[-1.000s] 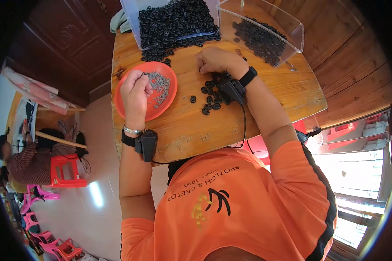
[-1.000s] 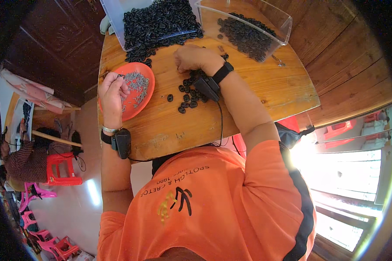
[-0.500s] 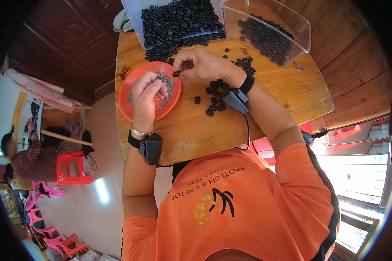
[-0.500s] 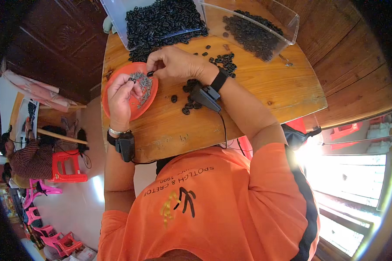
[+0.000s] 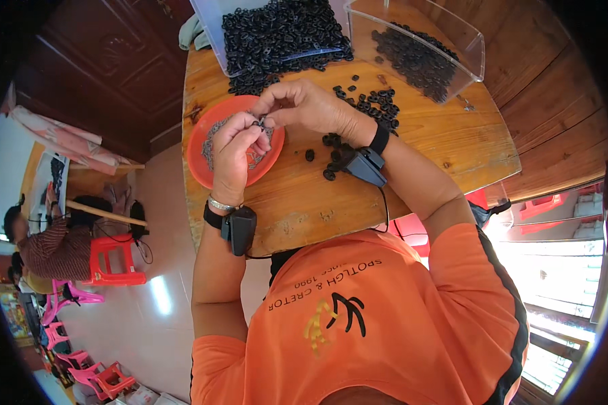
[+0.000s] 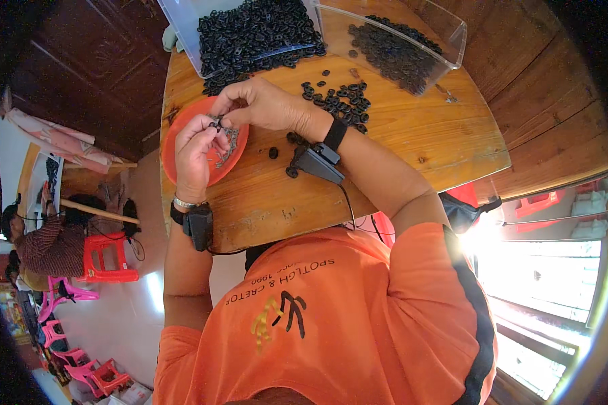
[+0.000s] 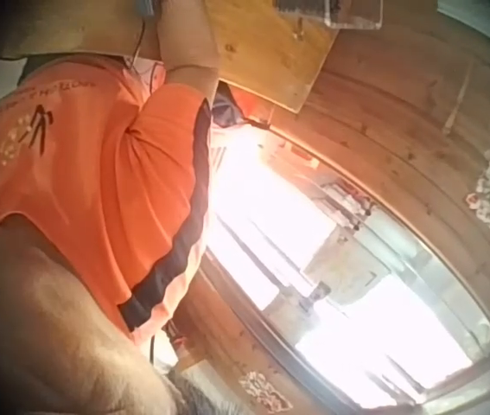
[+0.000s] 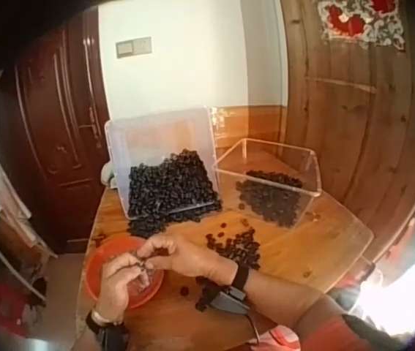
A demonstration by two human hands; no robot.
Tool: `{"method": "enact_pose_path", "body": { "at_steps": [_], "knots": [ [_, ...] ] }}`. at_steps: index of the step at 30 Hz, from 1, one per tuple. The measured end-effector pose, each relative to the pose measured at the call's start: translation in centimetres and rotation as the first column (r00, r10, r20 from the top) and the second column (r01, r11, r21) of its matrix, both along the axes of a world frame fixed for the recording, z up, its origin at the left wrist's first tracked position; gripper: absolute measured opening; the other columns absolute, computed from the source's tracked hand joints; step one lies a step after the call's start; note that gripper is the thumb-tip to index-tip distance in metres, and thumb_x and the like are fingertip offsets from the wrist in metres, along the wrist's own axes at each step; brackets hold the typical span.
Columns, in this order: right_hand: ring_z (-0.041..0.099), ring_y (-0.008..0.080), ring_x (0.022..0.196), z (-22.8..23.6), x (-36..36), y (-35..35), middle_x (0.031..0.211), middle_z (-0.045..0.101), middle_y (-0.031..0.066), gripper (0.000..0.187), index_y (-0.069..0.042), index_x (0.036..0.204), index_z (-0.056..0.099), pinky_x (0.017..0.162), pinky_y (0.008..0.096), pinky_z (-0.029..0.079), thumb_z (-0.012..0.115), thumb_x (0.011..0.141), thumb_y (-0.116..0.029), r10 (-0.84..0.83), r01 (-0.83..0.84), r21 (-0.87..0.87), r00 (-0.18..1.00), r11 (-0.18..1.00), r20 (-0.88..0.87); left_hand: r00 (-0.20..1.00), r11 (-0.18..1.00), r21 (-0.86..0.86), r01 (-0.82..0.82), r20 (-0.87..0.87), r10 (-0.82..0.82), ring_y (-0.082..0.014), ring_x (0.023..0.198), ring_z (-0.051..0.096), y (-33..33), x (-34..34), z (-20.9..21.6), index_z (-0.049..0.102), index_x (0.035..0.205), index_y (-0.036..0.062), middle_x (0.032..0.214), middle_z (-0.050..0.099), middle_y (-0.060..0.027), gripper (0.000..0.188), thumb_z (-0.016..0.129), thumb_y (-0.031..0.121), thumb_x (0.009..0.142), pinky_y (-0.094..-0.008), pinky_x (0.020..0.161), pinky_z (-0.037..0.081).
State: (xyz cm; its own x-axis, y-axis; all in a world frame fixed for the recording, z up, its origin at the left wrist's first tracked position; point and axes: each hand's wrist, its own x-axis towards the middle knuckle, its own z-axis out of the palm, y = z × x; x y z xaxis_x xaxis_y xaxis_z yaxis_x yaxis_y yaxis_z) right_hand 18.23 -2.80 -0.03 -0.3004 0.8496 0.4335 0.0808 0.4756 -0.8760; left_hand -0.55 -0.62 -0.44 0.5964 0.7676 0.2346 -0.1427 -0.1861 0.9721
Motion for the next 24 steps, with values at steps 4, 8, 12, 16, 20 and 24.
{"method": "enact_pose_path", "body": {
  "at_steps": [4, 8, 12, 16, 20, 24],
  "knots": [
    [0.06, 0.0089, 0.074, -0.9, -0.5, 0.5, 0.085, 0.065, 0.0043, 0.014, 0.001, 0.095, 0.064, 0.068, 0.0227, 0.05, 0.064, 0.083, -0.005, 0.02, -0.089, -0.203, 0.947, 0.975, -0.321, 0.991, 0.993, -0.119, 0.02, 0.131, -0.005, -0.0121, 0.06, 0.053, 0.1, 0.2, -0.1, 0.053, 0.077, 0.0017, 0.069, 0.057, -0.006, 0.016, 0.045, 0.014, 0.084, -0.0236, 0.057, 0.043],
    [0.06, 0.0092, 0.074, -1.5, -1.2, 0.3, 0.087, 0.065, 0.0047, 0.016, 0.0, 0.099, 0.064, 0.07, 0.0231, 0.051, 0.063, 0.083, -0.002, -0.01, -0.063, -0.207, 0.942, 0.976, -0.336, 0.97, 0.968, -0.246, 0.048, 0.241, 0.013, -0.0152, 0.06, 0.054, 0.4, 0.1, -0.2, 0.052, 0.078, 0.0017, 0.07, 0.058, -0.0076, 0.014, 0.045, 0.013, 0.084, -0.0249, 0.058, 0.044],
    [0.06, 0.0089, 0.074, -1.6, -1.6, 0.3, 0.089, 0.066, 0.0055, 0.018, 0.001, 0.101, 0.063, 0.069, 0.0235, 0.051, 0.061, 0.084, -0.002, -0.034, -0.048, -0.213, 0.93, 0.976, -0.365, 0.959, 0.967, -0.251, 0.056, 0.282, 0.018, -0.0158, 0.06, 0.054, 0.6, 0.0, -0.3, 0.052, 0.079, 0.0017, 0.071, 0.058, -0.0082, 0.014, 0.045, 0.013, 0.084, -0.0259, 0.059, 0.045],
    [0.059, 0.0091, 0.073, -1.6, -1.6, 0.4, 0.09, 0.066, 0.0055, 0.018, 0.001, 0.102, 0.062, 0.069, 0.0237, 0.051, 0.06, 0.084, -0.001, -0.028, -0.046, -0.196, 0.933, 0.98, -0.359, 0.96, 0.967, -0.25, 0.053, 0.279, 0.019, -0.0155, 0.061, 0.054, 0.6, 0.0, -0.3, 0.052, 0.08, 0.0017, 0.071, 0.059, -0.0082, 0.015, 0.045, 0.013, 0.085, -0.0264, 0.059, 0.045],
    [0.059, 0.009, 0.073, -1.6, -1.1, 0.8, 0.088, 0.065, 0.0053, 0.018, 0.001, 0.102, 0.062, 0.068, 0.0234, 0.051, 0.061, 0.084, -0.001, -0.041, -0.028, -0.191, 0.937, 0.981, -0.346, 0.976, 0.977, -0.213, -0.031, 0.203, 0.075, -0.0124, 0.06, 0.053, 0.2, 0.1, 0.2, 0.053, 0.079, 0.0023, 0.07, 0.058, -0.0058, 0.015, 0.045, 0.013, 0.086, -0.0248, 0.059, 0.044],
    [0.059, 0.0086, 0.071, -1.0, -0.4, 0.9, 0.085, 0.064, 0.0041, 0.018, -0.001, 0.101, 0.063, 0.068, 0.0226, 0.05, 0.061, 0.084, -0.003, -0.068, -0.013, -0.224, 0.934, 0.975, -0.351, 0.982, 0.982, -0.045, -0.185, 0.04, 0.187, -0.0089, 0.059, 0.051, 0.3, 0.2, -0.3, 0.054, 0.078, 0.0024, 0.067, 0.056, -0.003, 0.014, 0.048, 0.012, 0.086, -0.0221, 0.055, 0.042]
  ]
}}
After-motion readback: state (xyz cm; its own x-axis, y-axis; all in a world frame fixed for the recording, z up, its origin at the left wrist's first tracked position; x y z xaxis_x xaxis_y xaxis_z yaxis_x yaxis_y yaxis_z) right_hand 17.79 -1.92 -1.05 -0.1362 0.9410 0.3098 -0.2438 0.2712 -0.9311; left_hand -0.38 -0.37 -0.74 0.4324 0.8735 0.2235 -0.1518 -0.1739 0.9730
